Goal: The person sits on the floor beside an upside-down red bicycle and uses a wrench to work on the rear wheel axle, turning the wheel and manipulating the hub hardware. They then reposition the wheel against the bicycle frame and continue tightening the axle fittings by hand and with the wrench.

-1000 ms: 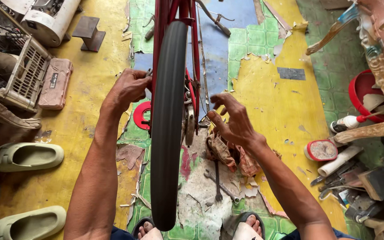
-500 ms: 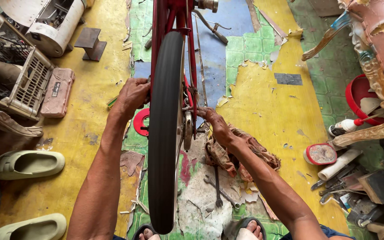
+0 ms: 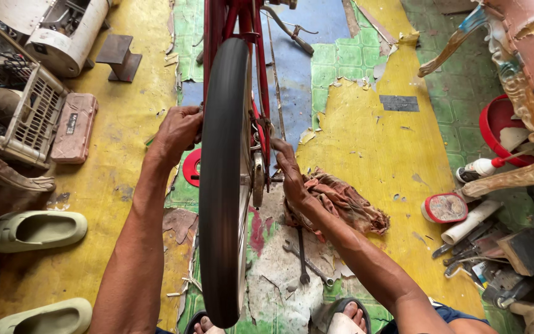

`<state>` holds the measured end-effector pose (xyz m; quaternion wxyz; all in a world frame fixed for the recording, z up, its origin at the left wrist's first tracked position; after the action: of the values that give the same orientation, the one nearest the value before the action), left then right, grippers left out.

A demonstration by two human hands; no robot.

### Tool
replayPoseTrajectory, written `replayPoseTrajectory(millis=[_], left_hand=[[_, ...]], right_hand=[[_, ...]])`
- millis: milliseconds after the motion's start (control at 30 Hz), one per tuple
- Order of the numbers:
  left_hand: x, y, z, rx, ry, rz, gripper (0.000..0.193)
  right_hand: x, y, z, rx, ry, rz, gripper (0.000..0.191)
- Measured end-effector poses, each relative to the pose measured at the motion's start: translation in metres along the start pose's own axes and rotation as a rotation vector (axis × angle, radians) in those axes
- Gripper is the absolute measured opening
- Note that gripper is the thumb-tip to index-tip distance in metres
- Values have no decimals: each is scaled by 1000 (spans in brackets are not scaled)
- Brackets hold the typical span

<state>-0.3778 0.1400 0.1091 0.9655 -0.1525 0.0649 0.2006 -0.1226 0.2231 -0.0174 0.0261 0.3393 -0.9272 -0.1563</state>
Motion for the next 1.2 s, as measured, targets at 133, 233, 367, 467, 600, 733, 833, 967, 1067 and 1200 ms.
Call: replayPoseTrajectory(millis=[133, 233, 367, 467, 600, 733, 833, 967, 1067, 1200], left_hand=[[0, 0, 0, 4, 16, -5, 42], [-1, 1, -2, -2, 22, 2, 43], [-1, 4, -5, 49, -14, -35, 42], [-2, 3, -10, 36, -10, -48, 43], [-4, 8, -9, 25, 27, -47, 44], [-1, 5, -7, 42, 12, -53, 41], [2, 2, -4, 28, 21, -42, 41], [3, 2, 0, 23, 65, -30, 42], [4, 3, 1, 36, 70, -38, 43], [7, 6, -2, -16, 37, -19, 42]], right_hand=[[-3, 7, -6, -202, -208, -93, 60], [-3, 12, -8, -212, -194, -135, 52], [-12, 16, -1, -158, -148, 35, 50], [-9, -1, 27, 180, 31, 106, 51], [16, -43, 48, 135, 332, -59, 57], [23, -86, 28, -34, 0, -109, 50], [22, -107, -19, -437, -263, -279, 31], [20, -98, -68, -821, -387, -329, 21], [14, -73, -91, -924, -424, -229, 25], [0, -44, -123, -948, -455, -116, 34]])
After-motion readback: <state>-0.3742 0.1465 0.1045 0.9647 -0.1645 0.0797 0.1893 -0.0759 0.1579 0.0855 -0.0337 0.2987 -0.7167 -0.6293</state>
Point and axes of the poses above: each hand's wrist, its own y-axis towards the middle knuckle, its own x-axis out of the palm, z = x × y, the point moved 3 cm from there along y, towards the middle knuckle, and after that the axes turned 6 degrees about -x, right-handed, at the moved point
